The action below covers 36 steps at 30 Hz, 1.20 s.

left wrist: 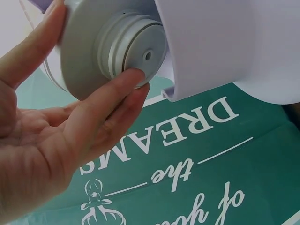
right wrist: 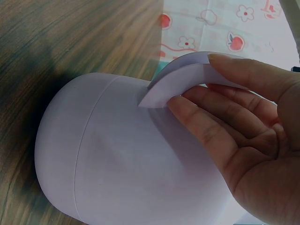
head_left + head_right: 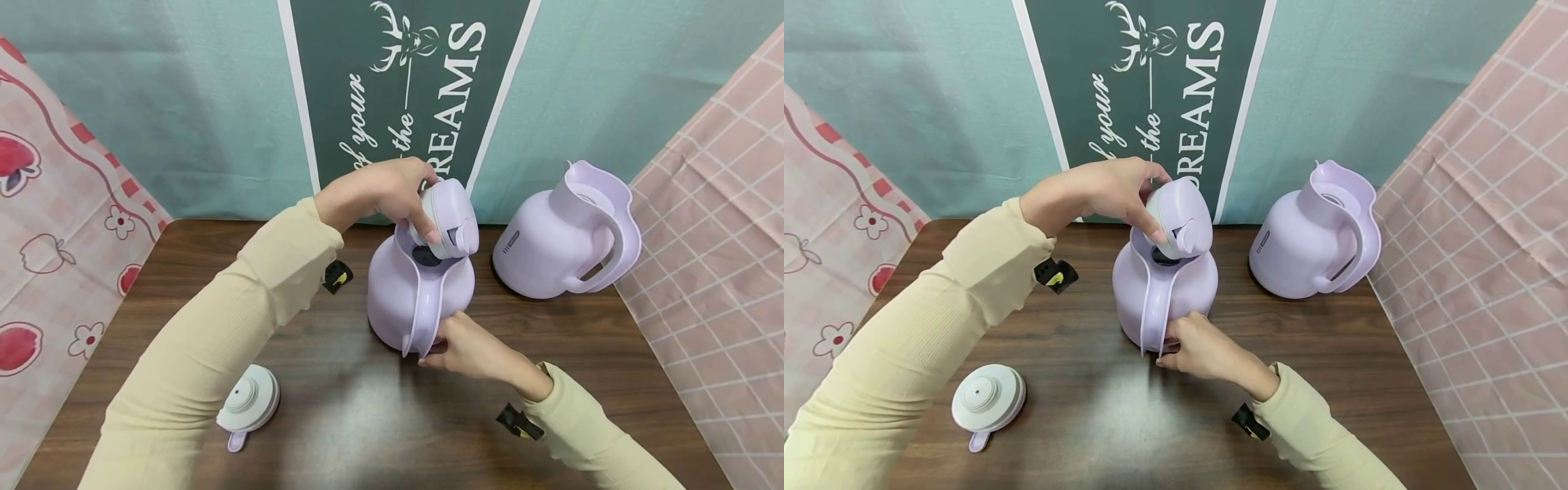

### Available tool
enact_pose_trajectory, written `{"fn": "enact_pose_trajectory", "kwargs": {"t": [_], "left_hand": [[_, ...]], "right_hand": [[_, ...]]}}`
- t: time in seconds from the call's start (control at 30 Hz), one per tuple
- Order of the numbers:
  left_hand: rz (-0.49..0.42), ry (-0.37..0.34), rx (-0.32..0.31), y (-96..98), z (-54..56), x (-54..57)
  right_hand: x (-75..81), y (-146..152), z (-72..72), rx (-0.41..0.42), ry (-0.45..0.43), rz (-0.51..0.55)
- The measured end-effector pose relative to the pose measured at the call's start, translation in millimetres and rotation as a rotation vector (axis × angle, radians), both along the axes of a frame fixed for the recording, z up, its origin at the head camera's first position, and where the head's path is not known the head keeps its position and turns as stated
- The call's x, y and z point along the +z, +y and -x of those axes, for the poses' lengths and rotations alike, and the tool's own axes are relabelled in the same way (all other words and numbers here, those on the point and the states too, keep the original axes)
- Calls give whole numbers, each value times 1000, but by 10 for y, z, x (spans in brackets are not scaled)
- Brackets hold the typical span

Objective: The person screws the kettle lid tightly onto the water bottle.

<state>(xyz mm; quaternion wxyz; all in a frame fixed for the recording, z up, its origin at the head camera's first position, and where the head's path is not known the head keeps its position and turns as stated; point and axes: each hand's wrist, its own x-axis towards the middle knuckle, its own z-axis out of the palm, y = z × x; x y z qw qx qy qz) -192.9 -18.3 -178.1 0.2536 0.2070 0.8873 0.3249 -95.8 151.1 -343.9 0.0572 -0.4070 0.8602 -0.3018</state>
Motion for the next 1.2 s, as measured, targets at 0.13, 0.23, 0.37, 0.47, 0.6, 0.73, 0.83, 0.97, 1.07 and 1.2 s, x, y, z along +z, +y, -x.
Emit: {"fn": "enact_pose_trajectory", "kwargs": {"t": [0.13, 0.23, 0.37, 0.47, 0.6, 0.73, 0.83, 0.97, 1.07, 1.2], "left_hand": [[3, -13, 8, -3, 9, -21], [15, -8, 12, -10, 11, -33], [13, -15, 23, -20, 15, -52], [12, -33, 32, -29, 18, -66], [7, -49, 42, -47, 20, -89], [19, -30, 37, -66, 15, -118], [56, 10, 18, -78, 9, -135], [94, 46, 8, -91, -1, -144], [113, 58, 4, -92, -2, -145], [173, 108, -21, -84, 1, -137]], "right_hand": [[1, 3, -1, -3, 1, -2], [-1, 4, -2, -4, 0, 3], [0, 5, -6, 1, -4, 12], [2, 5, -9, 6, -4, 15], [-2, 6, -4, 4, 6, 4], [-10, 6, 3, 2, 9, -2], [-11, 3, 2, 5, 6, 2], [-12, 0, 3, 3, 9, 0], [-13, -1, 5, 4, 13, 0], [-17, -4, 11, 8, 24, 3]]}}
